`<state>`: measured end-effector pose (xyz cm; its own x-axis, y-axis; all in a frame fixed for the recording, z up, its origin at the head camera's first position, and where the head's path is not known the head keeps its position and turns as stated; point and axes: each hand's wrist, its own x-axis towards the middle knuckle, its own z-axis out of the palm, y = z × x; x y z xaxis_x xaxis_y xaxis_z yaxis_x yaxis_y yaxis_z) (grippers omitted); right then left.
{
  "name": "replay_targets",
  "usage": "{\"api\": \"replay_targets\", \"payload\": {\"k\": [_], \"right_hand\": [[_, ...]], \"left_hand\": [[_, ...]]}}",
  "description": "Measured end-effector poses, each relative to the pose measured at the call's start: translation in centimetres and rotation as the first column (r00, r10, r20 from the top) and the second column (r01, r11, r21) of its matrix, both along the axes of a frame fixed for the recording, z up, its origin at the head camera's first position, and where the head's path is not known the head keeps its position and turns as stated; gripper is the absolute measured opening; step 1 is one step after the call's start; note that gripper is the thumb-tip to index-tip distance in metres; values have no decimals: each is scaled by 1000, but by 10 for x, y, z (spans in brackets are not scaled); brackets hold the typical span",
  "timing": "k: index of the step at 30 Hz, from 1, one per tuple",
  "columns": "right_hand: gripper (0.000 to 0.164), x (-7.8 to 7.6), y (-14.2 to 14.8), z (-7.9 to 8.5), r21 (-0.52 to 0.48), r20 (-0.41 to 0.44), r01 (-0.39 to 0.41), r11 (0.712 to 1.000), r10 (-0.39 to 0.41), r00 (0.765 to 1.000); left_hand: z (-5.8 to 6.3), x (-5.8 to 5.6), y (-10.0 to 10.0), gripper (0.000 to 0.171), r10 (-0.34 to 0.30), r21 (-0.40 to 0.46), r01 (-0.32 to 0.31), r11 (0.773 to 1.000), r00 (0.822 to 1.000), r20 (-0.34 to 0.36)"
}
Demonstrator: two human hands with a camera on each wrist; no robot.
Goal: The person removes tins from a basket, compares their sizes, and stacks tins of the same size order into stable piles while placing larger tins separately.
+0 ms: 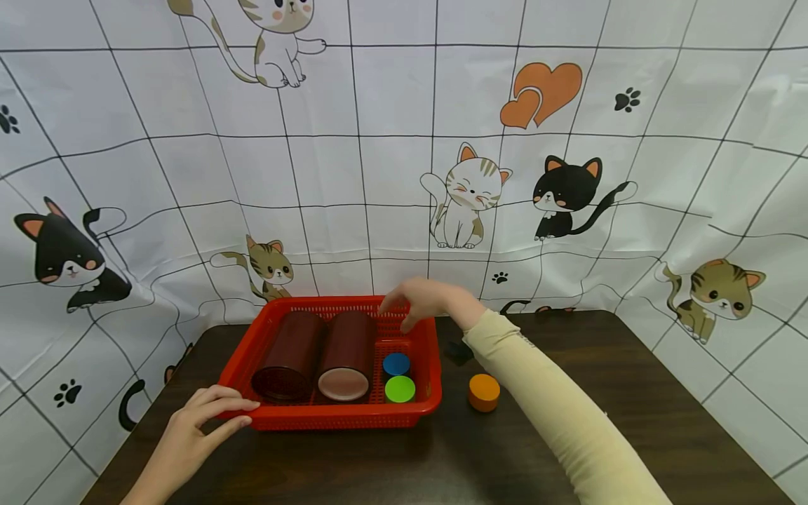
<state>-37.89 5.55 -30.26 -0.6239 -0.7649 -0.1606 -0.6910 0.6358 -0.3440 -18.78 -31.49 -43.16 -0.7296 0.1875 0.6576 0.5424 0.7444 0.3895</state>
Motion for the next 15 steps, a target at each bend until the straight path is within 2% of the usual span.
{"api": "replay_targets", "payload": {"k": [7, 15], "right_hand": [[48, 1, -19, -11, 5, -16, 6, 1000, -6, 1000], [42, 2, -27, -23, -7, -15, 48, 999, -48, 999]], "left_hand": [[-1, 0, -1, 40, -6, 0, 6, 1000, 1000, -4], [0, 0, -1, 41, -6, 0, 6, 1000, 1000, -5]]}}
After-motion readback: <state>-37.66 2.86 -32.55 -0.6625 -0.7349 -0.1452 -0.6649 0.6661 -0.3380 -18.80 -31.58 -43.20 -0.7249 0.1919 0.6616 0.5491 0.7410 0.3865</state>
